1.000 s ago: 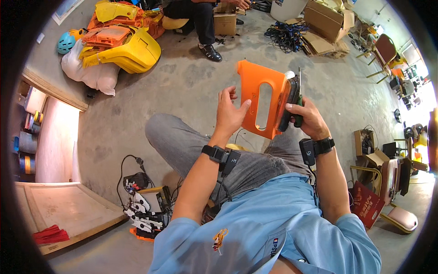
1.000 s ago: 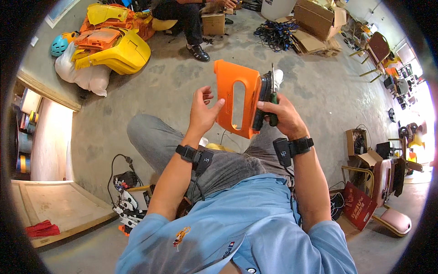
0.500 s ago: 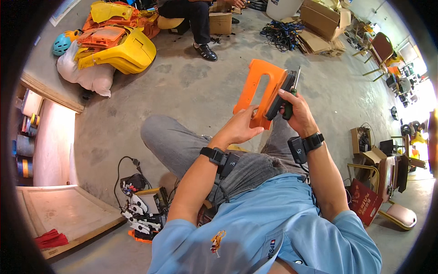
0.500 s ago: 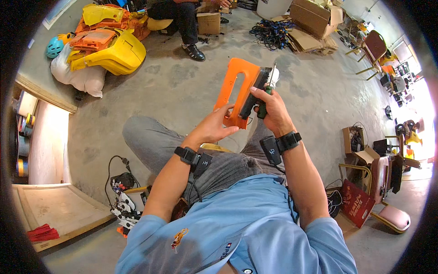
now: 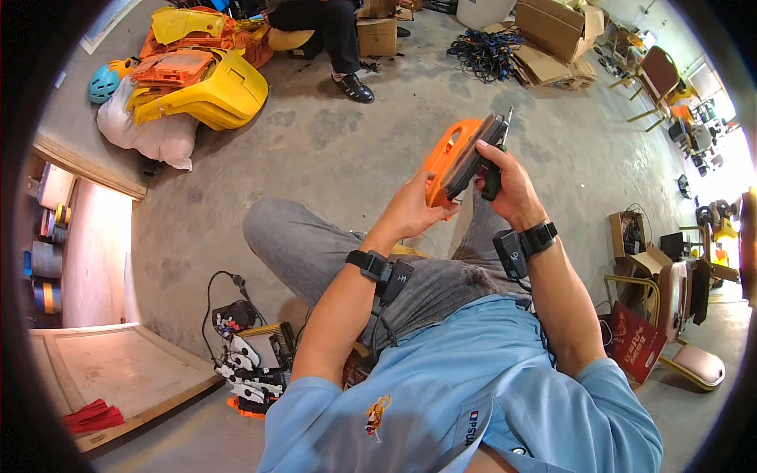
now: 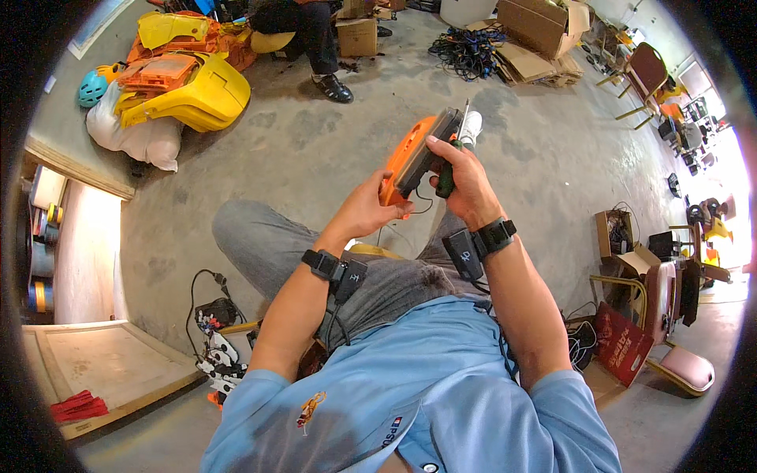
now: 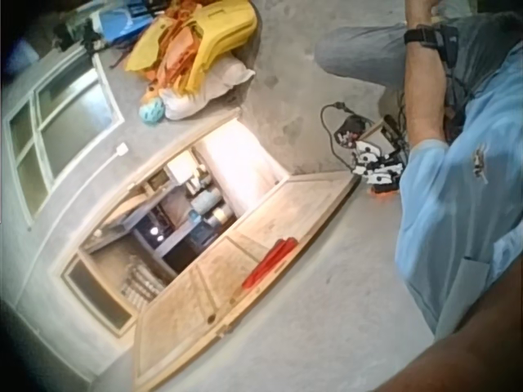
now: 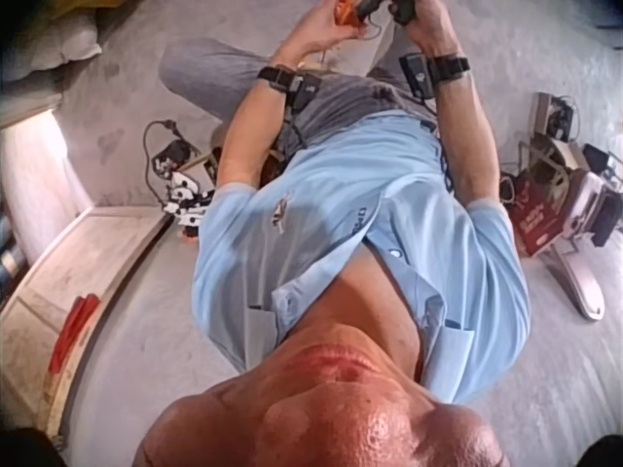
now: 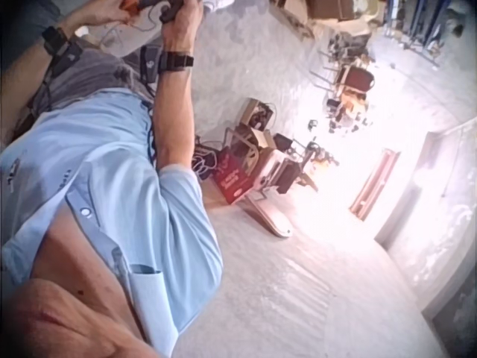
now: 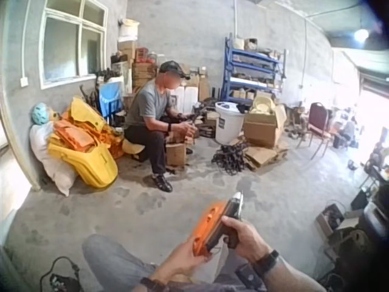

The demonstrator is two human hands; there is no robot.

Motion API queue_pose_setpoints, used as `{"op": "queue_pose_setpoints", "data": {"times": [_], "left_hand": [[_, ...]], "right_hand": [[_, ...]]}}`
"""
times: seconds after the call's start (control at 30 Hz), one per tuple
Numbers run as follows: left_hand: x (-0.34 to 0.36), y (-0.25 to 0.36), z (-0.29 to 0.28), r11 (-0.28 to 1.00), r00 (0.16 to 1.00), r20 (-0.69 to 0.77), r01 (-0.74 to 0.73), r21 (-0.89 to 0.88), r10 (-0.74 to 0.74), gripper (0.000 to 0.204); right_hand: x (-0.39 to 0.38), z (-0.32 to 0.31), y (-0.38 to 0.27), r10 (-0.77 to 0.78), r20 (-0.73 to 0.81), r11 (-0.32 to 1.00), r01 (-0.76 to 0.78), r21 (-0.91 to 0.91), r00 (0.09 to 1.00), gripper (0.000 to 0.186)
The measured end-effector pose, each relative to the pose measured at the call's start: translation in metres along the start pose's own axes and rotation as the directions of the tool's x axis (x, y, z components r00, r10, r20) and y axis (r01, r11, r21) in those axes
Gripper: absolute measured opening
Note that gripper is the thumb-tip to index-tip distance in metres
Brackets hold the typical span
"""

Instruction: Using a screwdriver to repair or assemble a small orange plastic component, possibly from a motorcycle.

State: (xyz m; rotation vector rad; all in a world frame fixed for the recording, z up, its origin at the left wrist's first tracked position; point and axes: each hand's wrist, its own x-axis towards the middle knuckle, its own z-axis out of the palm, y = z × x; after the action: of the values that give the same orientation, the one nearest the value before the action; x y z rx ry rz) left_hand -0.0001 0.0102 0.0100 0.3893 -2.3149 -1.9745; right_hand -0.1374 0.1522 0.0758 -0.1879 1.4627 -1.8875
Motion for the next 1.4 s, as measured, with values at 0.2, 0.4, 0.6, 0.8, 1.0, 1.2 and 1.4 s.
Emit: {"op": "queue_pose_setpoints", "data": {"times": [0.2,0.4,0.6,0.8,1.0,1.2,1.4], "left_hand": [[-0.003,0.0,0.005,0.971,0.986,-0.101,-0.112,0.21,0.135,0.08],[0.005,-0.022,0.008,0.879,0.957,-0.185,-0.117,0.462,0.225,0.078],[0.005,-0.019,0.008,0.956,0.975,-0.181,-0.075,0.283,0.13,0.076],[0.005,-0.018,0.009,0.935,0.966,-0.173,-0.127,0.33,0.192,0.074],[0.005,-0.01,0.004,0.984,0.992,-0.127,-0.006,0.179,0.029,0.065],[0.007,-0.019,0.004,0.927,0.982,-0.087,0.128,-0.353,-0.169,0.049],[0.003,-0.005,-0.009,0.83,0.982,-0.037,0.135,-0.542,-0.185,0.055]], "right_hand": [[-0.001,0.002,0.005,0.001,-0.021,1.0,-0.001,-0.031,1.0,0.028],[-0.004,0.011,0.007,-0.039,-0.076,0.997,0.034,-0.065,0.996,0.028],[-0.002,0.01,0.008,-0.097,-0.116,0.992,0.087,-0.088,0.989,0.028],[-0.001,0.014,0.005,-0.096,-0.14,0.99,0.081,-0.115,0.985,0.028],[-0.004,0.006,0.001,-0.087,0.015,0.994,0.088,-0.062,0.996,0.026],[-0.014,-0.006,-0.01,-0.131,0.032,0.987,0.127,0.099,0.991,0.028],[-0.014,-0.024,-0.026,-0.114,-0.025,0.989,0.111,-0.103,0.993,0.026]]}}
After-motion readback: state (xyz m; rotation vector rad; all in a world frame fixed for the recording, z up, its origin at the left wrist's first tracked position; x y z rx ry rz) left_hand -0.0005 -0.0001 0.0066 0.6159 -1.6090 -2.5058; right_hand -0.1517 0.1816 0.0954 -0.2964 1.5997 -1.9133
